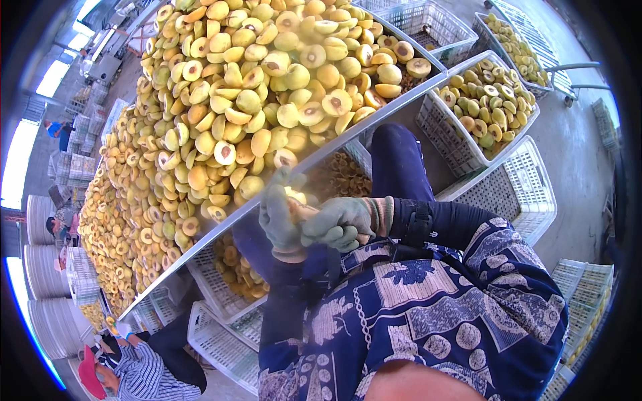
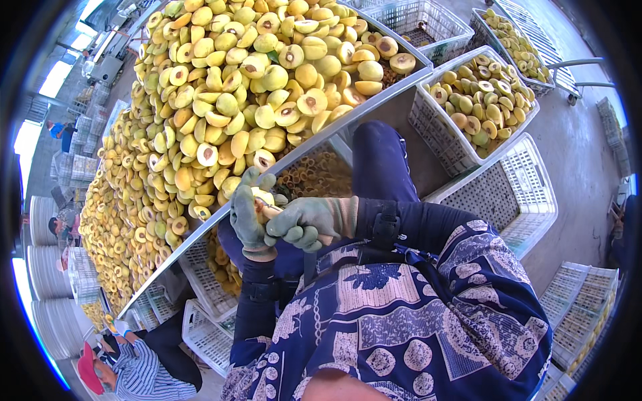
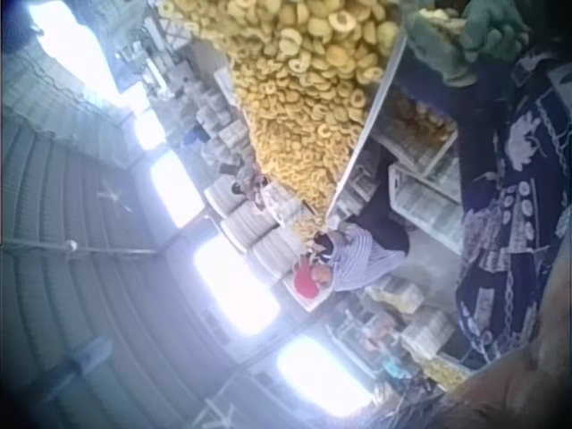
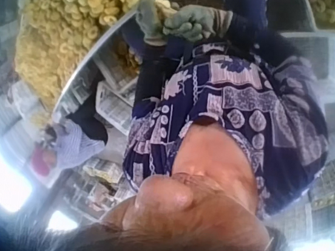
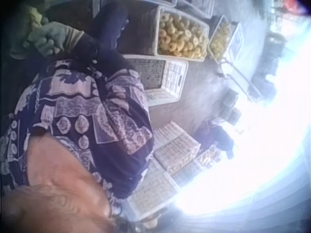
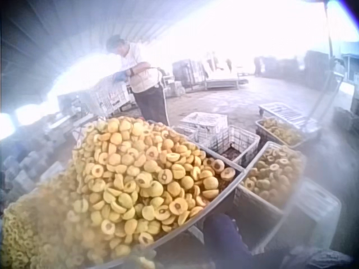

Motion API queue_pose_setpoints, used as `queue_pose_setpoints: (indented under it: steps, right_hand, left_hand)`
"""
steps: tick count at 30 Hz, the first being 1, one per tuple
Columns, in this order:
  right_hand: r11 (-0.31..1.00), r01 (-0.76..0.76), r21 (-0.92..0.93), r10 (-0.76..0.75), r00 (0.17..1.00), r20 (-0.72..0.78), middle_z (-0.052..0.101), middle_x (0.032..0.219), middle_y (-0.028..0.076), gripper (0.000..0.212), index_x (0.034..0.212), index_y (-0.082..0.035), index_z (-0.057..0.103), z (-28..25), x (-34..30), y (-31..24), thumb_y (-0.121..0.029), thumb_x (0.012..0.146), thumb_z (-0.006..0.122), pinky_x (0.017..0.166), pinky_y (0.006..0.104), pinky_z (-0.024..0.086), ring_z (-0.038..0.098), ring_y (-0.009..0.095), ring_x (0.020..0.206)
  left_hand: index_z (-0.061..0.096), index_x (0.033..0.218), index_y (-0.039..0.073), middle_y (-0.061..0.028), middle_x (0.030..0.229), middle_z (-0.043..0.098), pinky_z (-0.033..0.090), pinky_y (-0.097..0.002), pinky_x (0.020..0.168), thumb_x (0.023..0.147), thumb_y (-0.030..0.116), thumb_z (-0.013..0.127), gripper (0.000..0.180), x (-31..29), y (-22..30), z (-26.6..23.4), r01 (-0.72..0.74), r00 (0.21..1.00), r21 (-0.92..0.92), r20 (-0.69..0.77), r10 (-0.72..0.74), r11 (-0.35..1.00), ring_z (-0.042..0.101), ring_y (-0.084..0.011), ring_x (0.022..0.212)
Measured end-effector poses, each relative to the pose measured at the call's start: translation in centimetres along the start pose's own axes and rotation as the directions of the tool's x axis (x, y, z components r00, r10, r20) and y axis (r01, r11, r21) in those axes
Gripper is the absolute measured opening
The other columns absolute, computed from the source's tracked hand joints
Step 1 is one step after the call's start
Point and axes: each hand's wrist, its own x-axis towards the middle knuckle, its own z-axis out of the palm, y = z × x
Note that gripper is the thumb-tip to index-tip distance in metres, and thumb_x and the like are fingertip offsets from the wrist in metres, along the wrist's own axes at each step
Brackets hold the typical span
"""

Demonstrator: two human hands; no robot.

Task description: The person scoops halved peaches from a crate onto a metal tray, then uses a tool to remove the pits from individual peach halves, dropping the fruit into a separate crate.

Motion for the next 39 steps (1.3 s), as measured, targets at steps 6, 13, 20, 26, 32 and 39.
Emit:
queue_pose_setpoints:
  steps: [6, 13, 20, 26, 32, 39]
  right_hand:
    - [0.949, -0.173, -0.262, 0.128, 0.975, -0.180, 0.045, 0.053, -0.005, 0.022, 0.095, 0.000, 0.055, -0.4, -1.0, -0.8, -0.020, 0.090, 0.049, 0.030, 0.0191, 0.033, 0.038, 0.004, 0.034]
    - [0.924, 0.033, 0.382, -0.131, 0.964, 0.232, 0.048, 0.054, -0.006, 0.030, 0.104, 0.005, 0.053, -1.8, 2.2, 2.8, -0.019, 0.099, 0.037, 0.032, 0.0193, 0.038, 0.039, 0.002, 0.034]
    - [0.880, -0.004, 0.475, -0.184, 0.919, 0.349, 0.047, 0.055, -0.006, 0.030, 0.106, 0.004, 0.052, -1.2, 4.7, 3.0, -0.022, 0.098, 0.039, 0.032, 0.0203, 0.036, 0.039, 0.002, 0.035]
    - [0.987, 0.024, 0.156, 0.041, 0.916, -0.400, 0.046, 0.056, -0.006, 0.022, 0.097, -0.004, 0.059, -4.0, 2.6, -0.3, -0.025, 0.092, 0.052, 0.033, 0.0219, 0.033, 0.039, 0.003, 0.038]
    - [0.981, -0.091, -0.170, -0.057, 0.702, -0.710, 0.050, 0.058, 0.000, 0.021, 0.086, -0.003, 0.061, -5.0, 5.2, -0.2, -0.024, 0.084, 0.059, 0.033, 0.0237, 0.032, 0.041, 0.007, 0.038]
    - [0.906, -0.130, -0.402, -0.239, 0.627, -0.742, 0.055, 0.059, 0.007, 0.027, 0.084, -0.001, 0.063, -4.3, 4.1, -0.3, -0.027, 0.079, 0.064, 0.034, 0.0286, 0.036, 0.047, 0.015, 0.038]
  left_hand:
    - [0.048, 0.124, -0.001, -0.0159, 0.104, 0.062, 0.055, -0.0298, 0.061, 0.096, 0.040, 0.044, 0.050, -0.1, -0.9, 1.0, 0.169, 0.983, -0.296, -0.024, -0.184, 0.940, 0.064, -0.0218, 0.078]
    - [0.045, 0.128, 0.001, -0.0170, 0.107, 0.061, 0.054, -0.0286, 0.059, 0.095, 0.043, 0.042, 0.053, -1.2, -0.9, 0.7, -0.059, 0.982, 0.150, -0.166, 0.084, 0.987, 0.063, -0.0216, 0.072]
    - [0.053, 0.117, -0.004, -0.0165, 0.114, 0.058, 0.051, -0.0255, 0.071, 0.091, 0.007, 0.051, 0.028, -0.7, -0.3, -1.5, -0.291, 0.728, 0.542, -0.409, 0.550, 0.788, 0.063, -0.0213, 0.093]
    - [0.056, 0.119, -0.002, -0.0172, 0.115, 0.060, 0.044, -0.0372, 0.089, 0.093, 0.022, 0.049, 0.036, -2.8, 1.3, -16.6, 0.056, 0.791, 0.730, -0.449, 0.417, 0.681, 0.057, -0.0305, 0.101]
    - [0.052, 0.127, 0.006, -0.0185, 0.110, 0.062, 0.044, -0.0391, 0.091, 0.086, 0.026, 0.054, 0.045, 2.0, -0.7, -22.2, 0.112, 0.945, 0.876, -0.240, 0.222, 0.468, 0.058, -0.0349, 0.100]
    - [0.061, 0.116, 0.007, -0.0232, 0.106, 0.063, 0.047, -0.0399, 0.089, 0.064, 0.055, 0.066, 0.071, 7.0, -0.2, -21.8, 0.347, 0.897, 0.933, -0.301, -0.324, 0.094, 0.060, -0.0365, 0.101]
